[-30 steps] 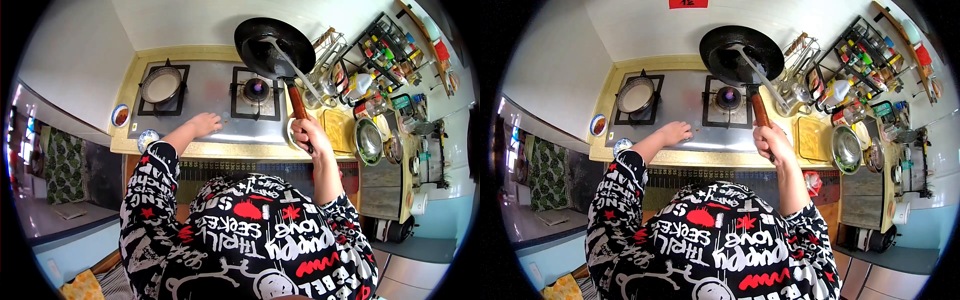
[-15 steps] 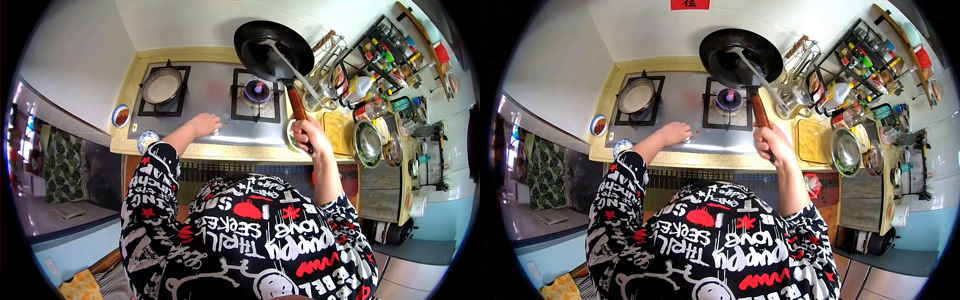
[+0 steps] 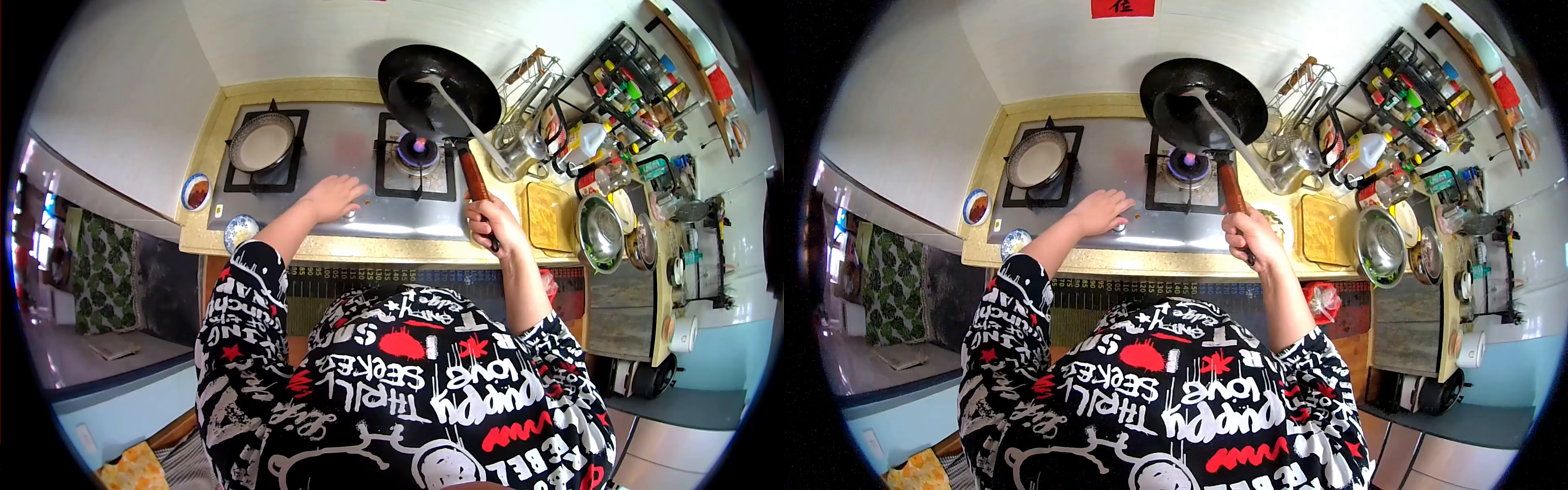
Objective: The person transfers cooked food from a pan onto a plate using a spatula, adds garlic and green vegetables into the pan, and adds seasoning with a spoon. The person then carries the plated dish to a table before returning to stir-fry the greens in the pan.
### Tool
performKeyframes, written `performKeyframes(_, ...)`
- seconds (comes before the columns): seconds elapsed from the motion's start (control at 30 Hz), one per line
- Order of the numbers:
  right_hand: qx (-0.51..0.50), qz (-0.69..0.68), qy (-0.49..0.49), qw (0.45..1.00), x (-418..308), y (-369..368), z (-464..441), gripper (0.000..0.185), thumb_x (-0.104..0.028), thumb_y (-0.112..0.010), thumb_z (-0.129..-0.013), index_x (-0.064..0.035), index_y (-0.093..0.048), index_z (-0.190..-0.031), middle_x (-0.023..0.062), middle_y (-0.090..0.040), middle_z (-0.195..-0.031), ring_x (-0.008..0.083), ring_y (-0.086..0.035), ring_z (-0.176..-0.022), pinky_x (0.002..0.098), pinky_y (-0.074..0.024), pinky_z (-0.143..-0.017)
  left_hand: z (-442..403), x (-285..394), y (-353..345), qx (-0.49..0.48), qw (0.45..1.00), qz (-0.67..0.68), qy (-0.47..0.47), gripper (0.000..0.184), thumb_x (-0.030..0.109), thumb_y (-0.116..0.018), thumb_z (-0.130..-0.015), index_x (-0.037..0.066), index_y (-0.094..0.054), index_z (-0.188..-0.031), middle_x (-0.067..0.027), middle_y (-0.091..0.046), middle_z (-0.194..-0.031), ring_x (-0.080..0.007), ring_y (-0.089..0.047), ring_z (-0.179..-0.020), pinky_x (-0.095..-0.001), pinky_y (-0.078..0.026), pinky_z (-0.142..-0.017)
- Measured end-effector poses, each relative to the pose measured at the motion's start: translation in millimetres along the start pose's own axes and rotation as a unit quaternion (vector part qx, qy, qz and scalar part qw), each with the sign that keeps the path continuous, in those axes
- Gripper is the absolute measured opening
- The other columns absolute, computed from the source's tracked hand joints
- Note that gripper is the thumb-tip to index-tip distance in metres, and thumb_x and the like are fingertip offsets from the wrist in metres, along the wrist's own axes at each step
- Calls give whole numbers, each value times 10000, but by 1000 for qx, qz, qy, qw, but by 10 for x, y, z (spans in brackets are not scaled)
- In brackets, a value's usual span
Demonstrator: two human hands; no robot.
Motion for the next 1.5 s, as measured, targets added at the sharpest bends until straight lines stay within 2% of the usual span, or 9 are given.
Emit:
performKeyframes(0.53, 30, 22, -34, 999, 966, 242, -267, 316, -66, -493, -869, -38, -423, -1175, -10, -434, -674, 52, -370, -447, 225, -271, -351, -230, 518, 302, 101, 964, 225, 100, 372, 289, -593, -950, 68, -532, -1243, -152, -573, -1149, -355, -586, -1059, -440, -495, -893)
performKeyframes(0.73, 51, 17, -39, 998, 1171, 192, -257, 289, -69, -508, -864, -44, -430, -1142, -6, -442, -656, 64, -388, -427, 232, -298, -342, -388, 799, -71, 132, 873, 441, 160, 429, 409, -433, -1043, 48, -520, -1257, -124, -596, -1150, -249, -616, -962, -370, -494, -867)
performKeyframes(0.83, 41, 25, -46, 998, 1301, 188, -299, 254, -75, -504, -865, -47, -440, -1110, -2, -475, -678, 74, -421, -443, 241, -349, -360, -433, 981, -436, 9, 734, 636, 237, 481, 463, -379, -1052, 59, -522, -1269, -108, -602, -1147, -203, -608, -946, -346, -496, -857)
performKeyframes(1.07, -106, 130, -152, 974, 1381, 238, -200, 771, -660, -396, -973, -69, -351, -1466, 101, -660, -1141, 211, -661, -993, 376, -529, -872, -463, 1420, -610, -92, 637, 722, 253, 712, 635, -325, -1006, 9, -469, -1314, -99, -602, -1154, -178, -604, -1006, -335, -492, -895)
performKeyframes(1.2, 130, 335, -13, 933, 779, 940, -185, 644, -578, -472, -982, 42, -422, -1148, 207, -668, -911, 237, -681, -831, 304, -541, -660, -434, 1638, -652, -66, 520, 792, 312, 668, 590, -450, -988, 26, -439, -1345, -118, -570, -1232, -243, -617, -1093, -396, -502, -957)
performKeyframes(1.3, 148, 436, 107, 881, 642, 864, -437, 596, -486, -612, -936, 36, -400, -1130, 222, -666, -872, 332, -685, -802, 398, -534, -722, -463, 1801, -616, -9, 373, 865, 335, 506, 467, -615, -954, 68, -477, -1232, -79, -598, -1050, -217, -649, -946, -351, -543, -815)
performKeyframes(1.33, 108, 479, 126, 862, 578, 676, -494, 486, -310, -702, -912, -13, -362, -1094, 155, -622, -838, 247, -666, -717, 373, -531, -624, -488, 1871, -634, 25, 339, 871, 353, 482, 449, -642, -942, 76, -484, -1204, -52, -597, -979, -191, -649, -869, -331, -539, -755)
performKeyframes(1.37, 95, 535, 175, 821, 470, 500, -474, 436, -237, -658, -910, -11, -354, -1126, 225, -642, -847, 361, -674, -692, 446, -522, -646, -516, 1908, -646, 60, 305, 875, 371, 461, 432, -669, -930, 85, -492, -1177, -26, -597, -907, -164, -648, -792, -310, -536, -696)
performKeyframes(1.5, 170, 677, 135, 704, 118, 607, -592, 340, -172, -480, -925, -28, -367, -1211, 293, -659, -977, 472, -650, -841, 538, -505, -742, -603, 1900, -359, 80, 357, 846, 387, 291, 265, -680, -941, 114, -442, -1011, 26, -520, -763, -52, -503, -607, -242, -425, -493)
Point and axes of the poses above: each hand's wrist, its own z-axis away from the middle knuckle, its own y-axis out of the back of the hand, x = y × z, the point moved 8 cm from there along -z, towards the middle knuckle
